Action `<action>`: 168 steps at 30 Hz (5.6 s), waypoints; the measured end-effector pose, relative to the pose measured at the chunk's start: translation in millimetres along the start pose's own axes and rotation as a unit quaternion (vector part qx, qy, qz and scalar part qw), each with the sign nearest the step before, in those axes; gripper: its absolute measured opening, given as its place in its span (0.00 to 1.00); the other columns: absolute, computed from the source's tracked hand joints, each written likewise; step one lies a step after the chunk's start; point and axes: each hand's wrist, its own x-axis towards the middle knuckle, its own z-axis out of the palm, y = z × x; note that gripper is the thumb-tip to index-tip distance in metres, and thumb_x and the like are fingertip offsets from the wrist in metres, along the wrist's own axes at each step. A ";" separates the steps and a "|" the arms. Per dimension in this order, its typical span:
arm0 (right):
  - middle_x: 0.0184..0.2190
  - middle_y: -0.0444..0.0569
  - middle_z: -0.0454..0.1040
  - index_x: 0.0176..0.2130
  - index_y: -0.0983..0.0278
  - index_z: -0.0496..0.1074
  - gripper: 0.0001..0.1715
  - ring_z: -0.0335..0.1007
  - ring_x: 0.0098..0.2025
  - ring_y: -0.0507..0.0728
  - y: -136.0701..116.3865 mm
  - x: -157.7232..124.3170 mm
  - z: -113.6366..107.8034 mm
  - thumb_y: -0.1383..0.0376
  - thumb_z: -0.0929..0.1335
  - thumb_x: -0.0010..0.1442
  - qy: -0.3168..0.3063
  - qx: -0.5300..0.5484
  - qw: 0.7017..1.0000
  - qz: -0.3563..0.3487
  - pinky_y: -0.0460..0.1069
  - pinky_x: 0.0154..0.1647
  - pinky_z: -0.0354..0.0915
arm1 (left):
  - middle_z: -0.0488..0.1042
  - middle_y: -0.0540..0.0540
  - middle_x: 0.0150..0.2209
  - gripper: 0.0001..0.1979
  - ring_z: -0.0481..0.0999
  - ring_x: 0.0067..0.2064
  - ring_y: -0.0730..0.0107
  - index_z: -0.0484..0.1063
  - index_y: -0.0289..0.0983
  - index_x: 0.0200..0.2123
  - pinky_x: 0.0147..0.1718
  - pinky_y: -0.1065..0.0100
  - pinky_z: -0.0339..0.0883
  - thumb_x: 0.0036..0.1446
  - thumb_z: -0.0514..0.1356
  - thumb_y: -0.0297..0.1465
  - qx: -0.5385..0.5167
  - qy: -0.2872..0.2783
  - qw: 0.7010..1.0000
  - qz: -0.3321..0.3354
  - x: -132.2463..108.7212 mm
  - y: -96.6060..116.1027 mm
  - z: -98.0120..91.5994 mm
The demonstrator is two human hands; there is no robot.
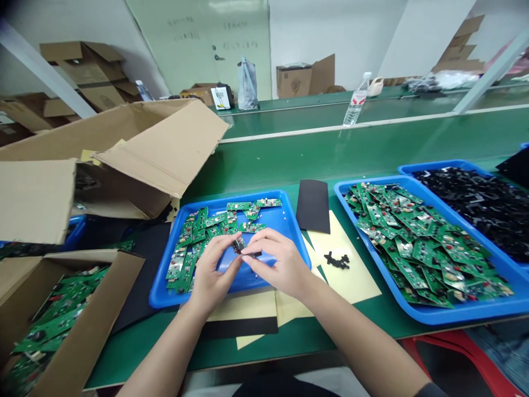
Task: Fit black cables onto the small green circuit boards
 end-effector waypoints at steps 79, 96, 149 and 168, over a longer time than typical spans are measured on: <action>0.31 0.46 0.77 0.40 0.63 0.66 0.07 0.76 0.32 0.51 -5.0 0.2 -2.5 0.71 0.63 0.59 -0.024 0.037 0.996 0.073 0.45 0.33 0.71 | 0.75 0.41 0.46 0.23 0.74 0.46 0.64 0.64 0.43 0.58 0.43 0.64 0.71 0.59 0.58 0.26 -0.061 -0.055 0.992 0.094 -0.3 2.1 -2.2; 0.24 0.46 0.74 0.32 0.65 0.71 0.09 0.66 0.24 0.52 -5.4 2.5 -5.6 0.70 0.63 0.63 0.020 -0.132 0.991 -0.024 0.47 0.28 0.65 | 0.75 0.42 0.47 0.22 0.75 0.43 0.65 0.68 0.44 0.56 0.39 0.67 0.73 0.58 0.60 0.30 -0.234 -0.080 0.967 -0.058 -1.5 7.7 -4.2; 0.27 0.49 0.75 0.37 0.62 0.71 0.09 0.71 0.30 0.55 -5.3 -2.2 -1.8 0.71 0.62 0.63 0.078 -0.137 0.984 -0.085 0.51 0.30 0.67 | 0.80 0.40 0.35 0.16 0.80 0.36 0.59 0.77 0.37 0.42 0.39 0.59 0.75 0.50 0.67 0.36 -0.427 -0.169 0.869 -0.183 6.4 10.8 -10.1; 0.49 0.54 0.62 0.39 0.62 0.70 0.13 0.67 0.32 0.52 -6.2 -2.0 -6.5 0.75 0.61 0.60 0.027 -0.089 0.991 -0.100 0.52 0.35 0.71 | 0.79 0.40 0.35 0.13 0.78 0.38 0.60 0.80 0.36 0.37 0.39 0.64 0.70 0.55 0.63 0.39 -0.453 -0.287 0.827 -0.168 11.1 15.9 -16.1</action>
